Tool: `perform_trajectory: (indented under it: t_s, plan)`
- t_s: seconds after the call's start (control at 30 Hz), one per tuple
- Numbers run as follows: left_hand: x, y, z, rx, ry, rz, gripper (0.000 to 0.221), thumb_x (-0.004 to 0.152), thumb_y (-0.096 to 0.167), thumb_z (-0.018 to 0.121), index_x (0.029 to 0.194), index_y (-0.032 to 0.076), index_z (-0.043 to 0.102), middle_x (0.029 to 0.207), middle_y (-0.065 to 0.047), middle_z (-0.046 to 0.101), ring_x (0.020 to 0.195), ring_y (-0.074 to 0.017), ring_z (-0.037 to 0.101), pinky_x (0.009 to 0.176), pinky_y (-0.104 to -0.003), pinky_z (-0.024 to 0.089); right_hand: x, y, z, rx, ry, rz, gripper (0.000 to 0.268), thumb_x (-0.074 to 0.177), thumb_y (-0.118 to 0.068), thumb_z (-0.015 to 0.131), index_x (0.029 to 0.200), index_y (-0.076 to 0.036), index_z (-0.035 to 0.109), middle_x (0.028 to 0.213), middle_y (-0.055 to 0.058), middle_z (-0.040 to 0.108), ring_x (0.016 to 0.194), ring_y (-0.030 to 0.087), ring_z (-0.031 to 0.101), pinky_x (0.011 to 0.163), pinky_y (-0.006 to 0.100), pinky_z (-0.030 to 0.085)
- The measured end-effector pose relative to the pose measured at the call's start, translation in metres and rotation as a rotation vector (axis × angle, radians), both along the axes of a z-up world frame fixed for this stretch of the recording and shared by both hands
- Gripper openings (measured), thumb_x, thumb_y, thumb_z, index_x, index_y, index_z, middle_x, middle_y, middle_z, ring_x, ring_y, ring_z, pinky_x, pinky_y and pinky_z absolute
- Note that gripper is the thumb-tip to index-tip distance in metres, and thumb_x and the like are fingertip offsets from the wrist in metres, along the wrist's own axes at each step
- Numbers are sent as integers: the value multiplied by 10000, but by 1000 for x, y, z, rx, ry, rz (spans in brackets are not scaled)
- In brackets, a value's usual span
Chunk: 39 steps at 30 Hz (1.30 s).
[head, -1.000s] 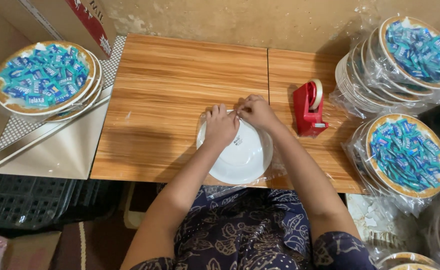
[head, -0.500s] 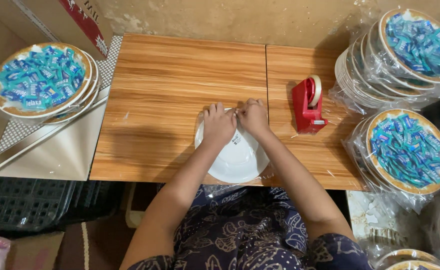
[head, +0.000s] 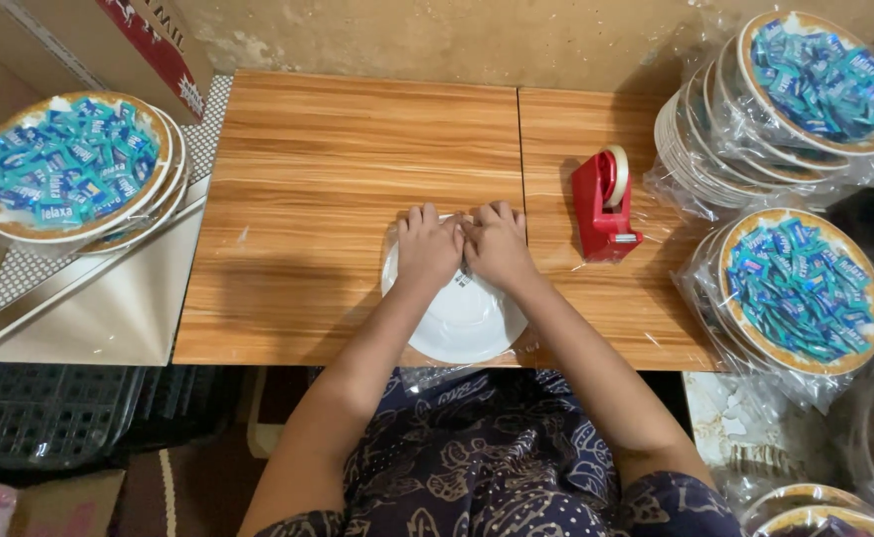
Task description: Wrapping a plate of blue candies in plastic film and securing it with tape
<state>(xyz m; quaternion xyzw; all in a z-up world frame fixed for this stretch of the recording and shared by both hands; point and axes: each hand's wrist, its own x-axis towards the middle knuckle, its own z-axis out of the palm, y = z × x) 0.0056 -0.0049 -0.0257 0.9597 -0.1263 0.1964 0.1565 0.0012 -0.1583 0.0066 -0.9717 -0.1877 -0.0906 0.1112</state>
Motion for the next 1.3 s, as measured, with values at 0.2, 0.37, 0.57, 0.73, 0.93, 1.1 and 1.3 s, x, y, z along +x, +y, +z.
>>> perform_trajectory:
  t_s: [0.2, 0.37, 0.57, 0.73, 0.93, 1.1, 1.3]
  plan:
    - [4, -1, -4, 7, 5, -15, 336, 944, 381, 497, 1091, 250, 769, 997, -74, 499, 1021, -330, 487, 835, -463, 396, -13, -6, -1, 4, -182, 111, 391, 879, -280, 564, 1180, -127, 761, 986, 48, 581, 1209, 279, 481, 1051, 457, 370]
    - [0, 3, 2, -18, 29, -28, 368, 942, 378, 509, 1212, 259, 730, 991, -72, 517, 1020, -316, 505, 843, -462, 411, -7, -17, -16, 42, -104, 31, 436, 871, -340, 632, 1248, -140, 719, 1099, 64, 573, 1195, 296, 493, 998, 484, 425]
    - [-19, 35, 48, -268, 251, 32, 562, 968, 268, 535, 1515, 160, 468, 1314, -232, 581, 1249, -470, 535, 1024, -583, 435, -21, -40, -23, 431, -25, -96, 563, 832, -342, 804, 1310, -83, 660, 1176, 146, 591, 1137, 392, 606, 954, 494, 519]
    - [-16, 70, 4, -105, 401, 282, 533, 968, 445, 526, 1408, 145, 512, 1278, -208, 606, 1226, -431, 583, 1049, -535, 443, -30, -35, -24, 594, 8, -137, 585, 842, -313, 820, 1337, -71, 627, 1212, 202, 584, 1158, 466, 608, 954, 541, 527]
    - [-37, 38, 44, -241, 337, 252, 506, 988, 246, 509, 1474, 113, 473, 1249, -226, 578, 1181, -444, 536, 989, -554, 449, -63, -13, -18, 732, 25, -393, 386, 886, -275, 777, 1230, -126, 687, 1174, 117, 557, 1164, 368, 559, 1001, 496, 438]
    - [17, 39, -12, -254, 319, 106, 387, 959, 421, 555, 1307, 276, 646, 1156, -85, 645, 1151, -345, 592, 974, -512, 481, -73, -32, -28, 616, 50, -492, 338, 918, -370, 729, 1225, -242, 667, 1231, 75, 512, 1240, 370, 466, 1033, 582, 355]
    - [62, 38, -8, -268, 498, 105, 339, 966, 403, 493, 1048, 269, 792, 1028, -124, 740, 1043, -397, 704, 864, -574, 569, 17, -36, -39, 514, 64, -113, 346, 942, -186, 614, 1273, -198, 711, 1190, 67, 612, 1223, 333, 521, 1036, 516, 429]
